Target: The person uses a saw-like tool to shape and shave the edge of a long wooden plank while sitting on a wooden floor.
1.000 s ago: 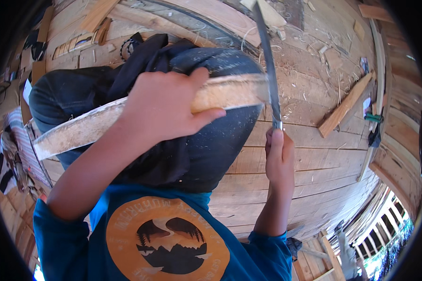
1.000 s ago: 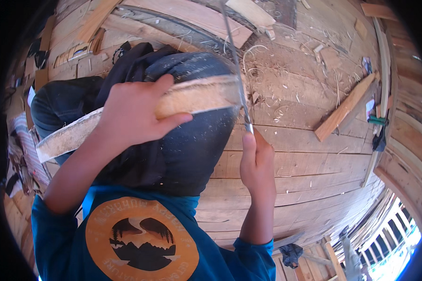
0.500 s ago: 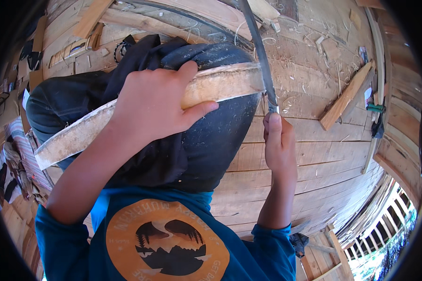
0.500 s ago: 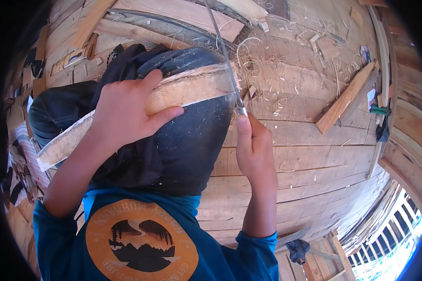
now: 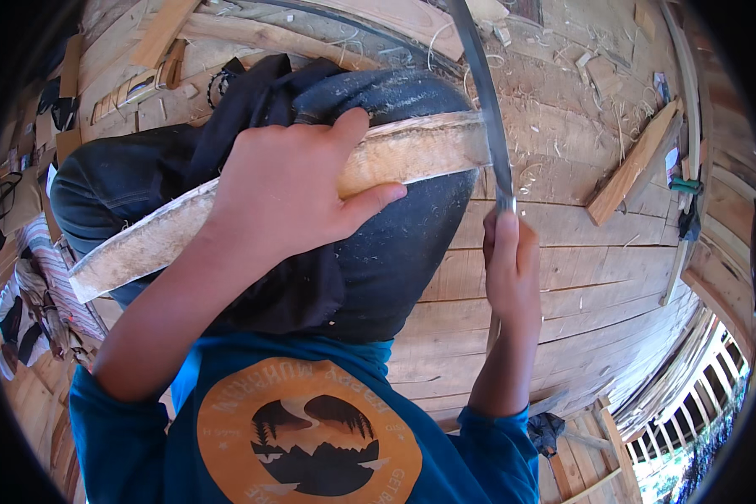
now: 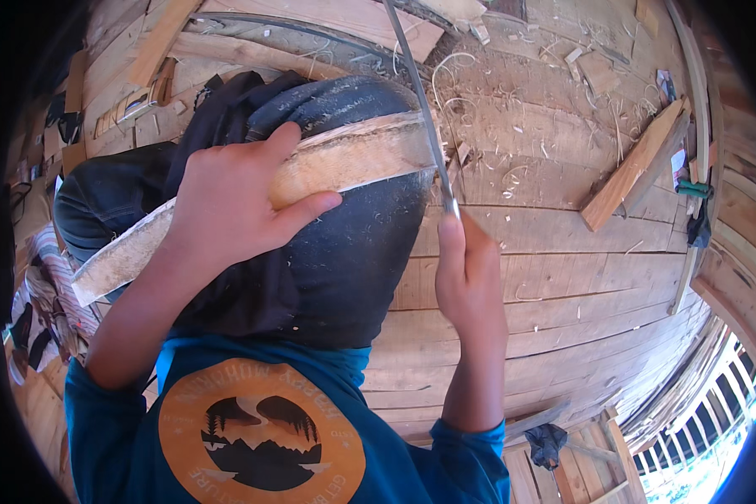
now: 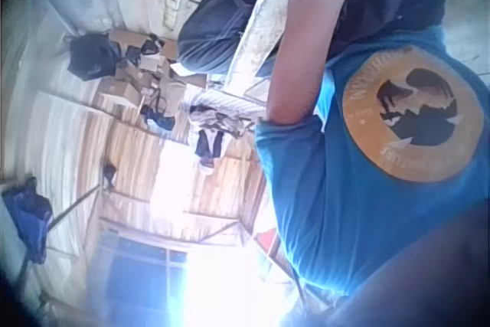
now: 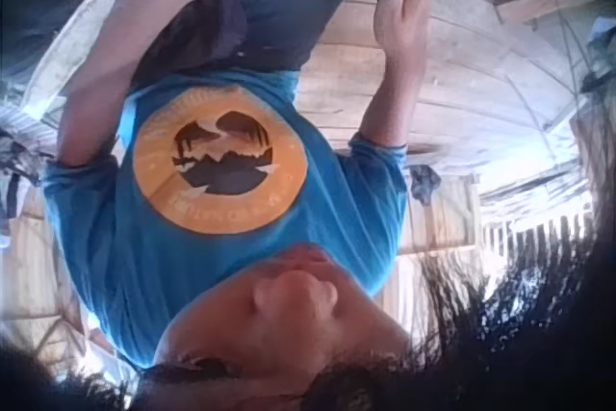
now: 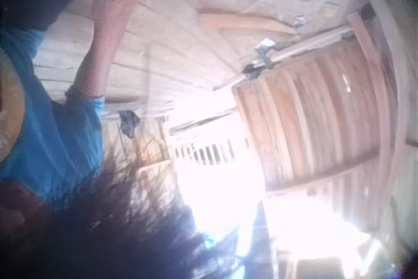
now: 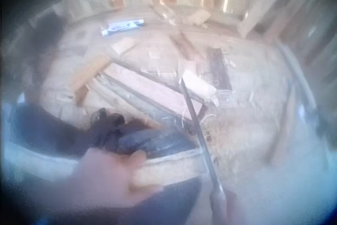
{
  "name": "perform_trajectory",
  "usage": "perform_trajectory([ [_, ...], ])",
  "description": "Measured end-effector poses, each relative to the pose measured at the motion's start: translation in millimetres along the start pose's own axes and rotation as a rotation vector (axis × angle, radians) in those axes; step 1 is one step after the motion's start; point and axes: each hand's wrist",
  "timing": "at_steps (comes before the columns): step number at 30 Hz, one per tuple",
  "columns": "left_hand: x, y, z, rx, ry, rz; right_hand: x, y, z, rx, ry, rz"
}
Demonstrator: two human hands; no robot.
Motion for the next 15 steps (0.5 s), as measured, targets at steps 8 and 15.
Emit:
perform_trajectory([
  [8, -3.3, -1.0, 3.4, 0.008, -0.049, 0.020, 59.9, 15.0, 5.7, -0.050, -0.016, -0.141],
  [15, 0.4, 1.4, -3.6, -0.009, 0.001, -0.013, 21.3, 3.7, 0.0, -0.027, -0.023, -0.067],
])
Point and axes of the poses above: each hand's wrist, its own x-axis away from the middle knuckle, its own z-axis out of the back of the hand, y = z × x, and after that the axes turned 15 degrees about -y, right-handed
